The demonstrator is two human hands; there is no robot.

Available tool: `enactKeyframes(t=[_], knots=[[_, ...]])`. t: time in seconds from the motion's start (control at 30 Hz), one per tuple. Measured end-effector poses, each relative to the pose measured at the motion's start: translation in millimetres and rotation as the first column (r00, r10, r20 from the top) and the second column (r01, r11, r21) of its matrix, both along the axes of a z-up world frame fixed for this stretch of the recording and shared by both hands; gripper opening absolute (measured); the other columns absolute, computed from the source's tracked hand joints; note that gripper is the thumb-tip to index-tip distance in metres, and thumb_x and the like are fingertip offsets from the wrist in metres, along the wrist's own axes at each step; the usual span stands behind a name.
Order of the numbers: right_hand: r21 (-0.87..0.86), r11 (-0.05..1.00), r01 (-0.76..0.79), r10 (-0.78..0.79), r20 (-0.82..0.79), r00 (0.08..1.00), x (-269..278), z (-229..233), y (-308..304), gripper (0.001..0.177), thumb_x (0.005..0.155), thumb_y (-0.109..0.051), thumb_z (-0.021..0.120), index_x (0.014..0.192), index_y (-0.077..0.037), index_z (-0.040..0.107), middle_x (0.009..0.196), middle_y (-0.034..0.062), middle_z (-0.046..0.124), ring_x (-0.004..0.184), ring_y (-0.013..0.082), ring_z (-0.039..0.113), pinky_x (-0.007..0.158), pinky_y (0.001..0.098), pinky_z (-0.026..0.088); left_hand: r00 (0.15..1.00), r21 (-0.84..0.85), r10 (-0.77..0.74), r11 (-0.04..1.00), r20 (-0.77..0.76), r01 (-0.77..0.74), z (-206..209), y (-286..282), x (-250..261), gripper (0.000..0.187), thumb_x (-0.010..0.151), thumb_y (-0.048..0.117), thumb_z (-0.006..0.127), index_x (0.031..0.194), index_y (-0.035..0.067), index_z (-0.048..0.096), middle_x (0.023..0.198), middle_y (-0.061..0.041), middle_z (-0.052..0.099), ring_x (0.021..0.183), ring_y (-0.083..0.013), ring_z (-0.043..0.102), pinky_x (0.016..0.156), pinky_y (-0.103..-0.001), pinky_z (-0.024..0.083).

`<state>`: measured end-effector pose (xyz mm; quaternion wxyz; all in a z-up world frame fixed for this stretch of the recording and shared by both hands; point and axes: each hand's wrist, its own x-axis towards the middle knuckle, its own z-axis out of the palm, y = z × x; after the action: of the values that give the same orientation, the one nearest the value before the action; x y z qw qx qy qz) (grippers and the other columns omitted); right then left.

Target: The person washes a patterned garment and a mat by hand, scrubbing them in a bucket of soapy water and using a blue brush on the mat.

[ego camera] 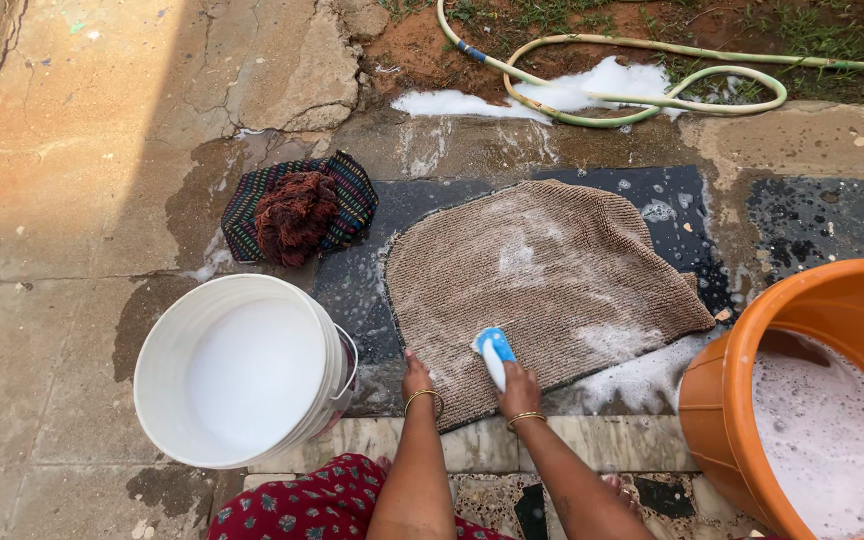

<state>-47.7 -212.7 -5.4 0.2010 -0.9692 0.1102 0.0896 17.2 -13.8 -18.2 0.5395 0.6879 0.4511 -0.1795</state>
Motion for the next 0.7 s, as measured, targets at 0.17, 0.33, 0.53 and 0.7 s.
enactKeyframes(t=[0.17, 0.33, 0.53, 0.7], knots=[[0.123, 0.904, -0.41, 0.414, -0.014, 0.91, 0.9, -0.7, 9.5, 0.058, 0.074, -0.017, 0.087, 0.126, -0.017, 0.062, 0.123, 0.0098, 0.066, 0.109, 0.0347, 0.061, 0.097, 0.0457, 0.051, 0.999, 0.106, -0.053, 0.993, -0.005, 0.053, -1.8, -7.9, 5.9, 0.099, 0.095, 0.082, 0.021, 0.124, 0.004, 0.074, 0.126, -0.026, 0.068, 0.121, -0.0446, 0.061, 0.104, -0.05, 0.046], [0.069, 0.996, -0.058, 0.059, -0.015, 0.998, 13.3, 11.7, -44.3, 0.048, 0.076, -0.021, 0.085, 0.12, -0.017, 0.067, 0.121, 0.007, 0.069, 0.107, 0.0341, 0.063, 0.098, 0.0444, 0.053, 0.995, -0.032, 0.039, 0.999, 0.097, -0.036, -2.4, 5.9, -6.0, 0.097, 0.091, 0.083, 0.029, 0.121, 0.002, 0.074, 0.118, -0.019, 0.074, 0.109, -0.0335, 0.065, 0.098, -0.042, 0.047], [0.014, 0.997, -0.074, 0.074, 0.007, 0.997, -14.7, 9.3, 21.6, 0.056, 0.07, -0.011, 0.085, 0.12, -0.015, 0.062, 0.122, 0.008, 0.064, 0.109, 0.0362, 0.058, 0.099, 0.0449, 0.051, 0.98, -0.357, 0.195, 0.919, 0.046, -0.166, 8.9, 19.9, -14.8, 0.087, 0.091, 0.08, 0.039, 0.12, 0.004, 0.071, 0.095, -0.008, 0.07, 0.07, -0.0212, 0.05, 0.066, -0.037, 0.043], [0.1, 0.906, -0.411, 0.407, 0.064, 0.911, -42.0, 9.9, 38.5, 0.057, 0.071, -0.002, 0.079, 0.124, -0.015, 0.064, 0.12, 0.0081, 0.066, 0.108, 0.0356, 0.059, 0.096, 0.0452, 0.049, 0.989, -0.038, 0.058, 0.998, 0.135, -0.053, 9.0, 7.6, -16.4, 0.093, 0.093, 0.083, 0.036, 0.116, 0.004, 0.08, 0.1, -0.007, 0.072, 0.082, -0.0143, 0.06, 0.077, -0.03, 0.044]])
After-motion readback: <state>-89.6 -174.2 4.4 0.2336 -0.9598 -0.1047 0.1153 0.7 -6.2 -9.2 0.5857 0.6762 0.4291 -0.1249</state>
